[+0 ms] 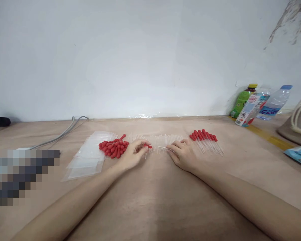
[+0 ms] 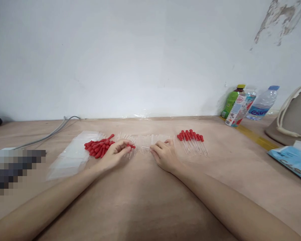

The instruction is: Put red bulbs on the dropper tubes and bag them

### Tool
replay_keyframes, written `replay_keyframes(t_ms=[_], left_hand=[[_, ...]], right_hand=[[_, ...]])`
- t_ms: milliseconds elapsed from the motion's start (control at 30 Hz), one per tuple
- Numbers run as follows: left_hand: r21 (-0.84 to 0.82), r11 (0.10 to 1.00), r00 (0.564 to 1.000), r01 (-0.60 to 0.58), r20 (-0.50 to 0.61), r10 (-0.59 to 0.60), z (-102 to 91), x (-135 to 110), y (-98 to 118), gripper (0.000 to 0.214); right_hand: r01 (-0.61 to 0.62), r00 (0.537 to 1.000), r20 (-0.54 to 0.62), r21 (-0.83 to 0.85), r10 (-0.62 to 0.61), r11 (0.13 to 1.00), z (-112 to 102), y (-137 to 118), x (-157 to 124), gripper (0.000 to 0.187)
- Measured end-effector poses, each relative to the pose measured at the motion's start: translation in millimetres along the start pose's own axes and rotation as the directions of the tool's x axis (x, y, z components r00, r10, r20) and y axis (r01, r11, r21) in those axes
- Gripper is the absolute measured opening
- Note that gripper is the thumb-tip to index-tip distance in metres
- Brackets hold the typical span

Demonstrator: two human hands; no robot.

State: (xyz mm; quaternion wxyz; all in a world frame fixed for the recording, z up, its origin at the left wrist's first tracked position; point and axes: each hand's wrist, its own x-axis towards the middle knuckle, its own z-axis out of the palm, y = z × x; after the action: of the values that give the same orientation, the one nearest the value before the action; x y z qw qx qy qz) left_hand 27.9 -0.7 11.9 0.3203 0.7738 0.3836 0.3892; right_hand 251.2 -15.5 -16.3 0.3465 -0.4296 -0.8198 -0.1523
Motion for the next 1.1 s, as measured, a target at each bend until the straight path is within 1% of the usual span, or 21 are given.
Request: replay_keyframes(t_ms=[67, 133, 233, 300, 367, 433, 633, 867, 967, 1100], left_hand=[[-0.083, 0.996, 0.999, 0.027, -0.044, -0.03, 11.4, -3, -3, 0.016], [-0.102, 0.995, 0.997, 0.007, -0.08, -0.015, 16.6, -5, -7, 0.016], [-0.055, 0.998, 0.995, -0.023, -0.097, 0.018, 16.9, -5, -10, 0.016], [0.006, 0.999, 0.993, -0.033, -0.116, 0.033, 15.2, -7, -10, 0.017], [0.072, 0.997, 0.989, -0.041, -0.138, 0.051, 13.8, -8, -10, 0.019], [0.098, 0.994, 0.988, -0.045, -0.145, 0.059, 13.3, -8, -9, 0.022], [0.055, 0.997, 0.996, -0.049, -0.077, 0.054, 14.8, -8, -7, 0.022], [0.163, 0.983, 0.993, -0.086, -0.062, 0.097, 14.0, -10, -1, 0.017], [0.215, 0.967, 0.99, -0.136, -0.006, 0.14, 12.1, -11, 3, 0.013], [0.23, 0.954, 0.981, -0.194, 0.072, 0.183, 11.0, -13, 7, 0.012]], right_hand=[[-0.009, 1.0, 0.007, 0.011, 0.009, 1.0, -1, -1, 0, 0.02], [-0.006, 1.0, 0.01, 0.029, 0.005, 1.0, -1, -2, -1, 0.02], [0.022, 1.0, 0.017, 0.059, -0.023, 0.998, -1, -5, -1, 0.019], [0.04, 0.999, 0.013, 0.077, -0.041, 0.996, -2, -8, -1, 0.02], [0.057, 0.998, 0.009, 0.095, -0.058, 0.994, -3, -10, 0, 0.019], [0.071, 0.997, 0.007, 0.105, -0.072, 0.992, -4, -13, 0, 0.019], [0.094, 0.995, 0.009, 0.111, -0.095, 0.989, -3, -13, -1, 0.019], [0.118, 0.99, 0.058, 0.152, -0.128, 0.981, -2, -9, -2, 0.02], [0.115, 0.989, 0.076, 0.175, -0.13, 0.978, -2, -7, -1, 0.02], [0.119, 0.985, 0.098, 0.195, -0.14, 0.973, -3, -4, 0, 0.02]])
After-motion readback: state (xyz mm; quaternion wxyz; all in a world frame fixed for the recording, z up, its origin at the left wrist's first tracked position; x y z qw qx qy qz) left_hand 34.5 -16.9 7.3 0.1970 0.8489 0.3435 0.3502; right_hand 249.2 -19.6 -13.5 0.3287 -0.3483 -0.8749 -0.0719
